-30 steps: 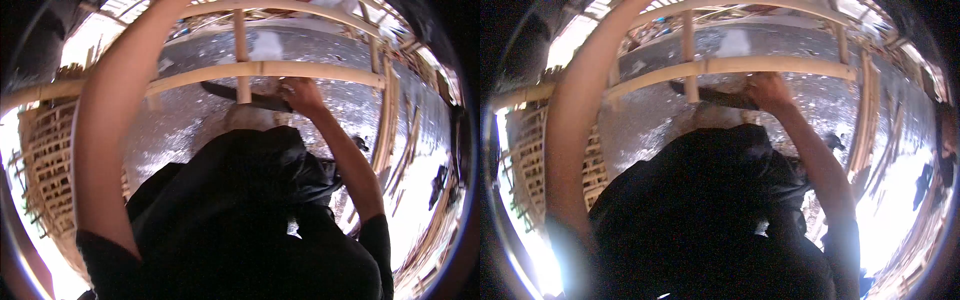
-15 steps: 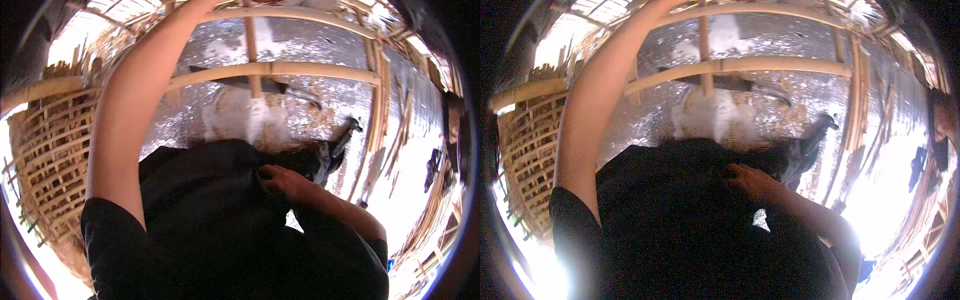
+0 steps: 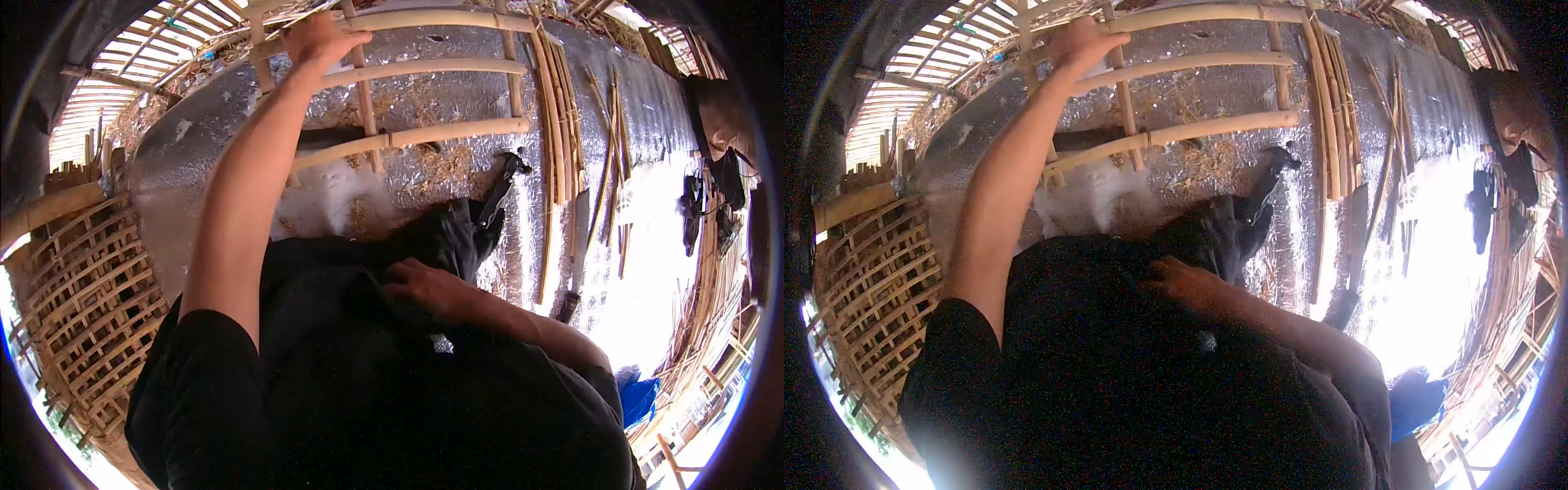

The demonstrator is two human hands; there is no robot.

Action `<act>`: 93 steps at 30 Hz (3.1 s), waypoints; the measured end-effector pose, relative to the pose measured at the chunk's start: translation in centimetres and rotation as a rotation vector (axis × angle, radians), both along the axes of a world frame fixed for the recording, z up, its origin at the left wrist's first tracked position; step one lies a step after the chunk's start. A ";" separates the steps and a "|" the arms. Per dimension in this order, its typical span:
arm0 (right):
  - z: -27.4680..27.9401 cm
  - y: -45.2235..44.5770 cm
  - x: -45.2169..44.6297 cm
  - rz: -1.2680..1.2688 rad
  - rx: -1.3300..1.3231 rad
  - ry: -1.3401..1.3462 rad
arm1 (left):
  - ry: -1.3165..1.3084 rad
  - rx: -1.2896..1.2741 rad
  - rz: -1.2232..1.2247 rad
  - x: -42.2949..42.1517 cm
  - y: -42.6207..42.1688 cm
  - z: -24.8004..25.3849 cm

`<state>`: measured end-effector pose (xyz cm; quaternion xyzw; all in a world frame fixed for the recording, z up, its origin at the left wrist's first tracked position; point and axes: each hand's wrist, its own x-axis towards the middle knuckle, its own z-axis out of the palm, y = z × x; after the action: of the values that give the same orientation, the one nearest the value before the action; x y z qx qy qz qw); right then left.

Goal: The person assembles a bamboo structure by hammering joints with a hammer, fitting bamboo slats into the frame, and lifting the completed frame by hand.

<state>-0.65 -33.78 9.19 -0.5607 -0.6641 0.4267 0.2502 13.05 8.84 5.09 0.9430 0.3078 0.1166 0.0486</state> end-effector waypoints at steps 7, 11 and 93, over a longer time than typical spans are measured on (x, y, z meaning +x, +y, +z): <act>2.5 1.2 3.4 -0.208 0.062 -0.128 | 0.023 0.091 0.038 -0.3 -0.4 -1.6; -3.1 -0.5 2.6 -0.238 0.046 0.007 | 0.072 -0.072 0.076 0.3 0.1 -4.3; -0.2 2.8 18.7 -1.097 -0.002 0.295 | -0.398 -0.247 -0.211 -15.9 -18.7 -2.0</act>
<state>18.03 -30.93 9.01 -0.7583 -0.2332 0.3086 0.5247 -2.83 -9.81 3.09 0.9154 0.2037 0.2559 0.2348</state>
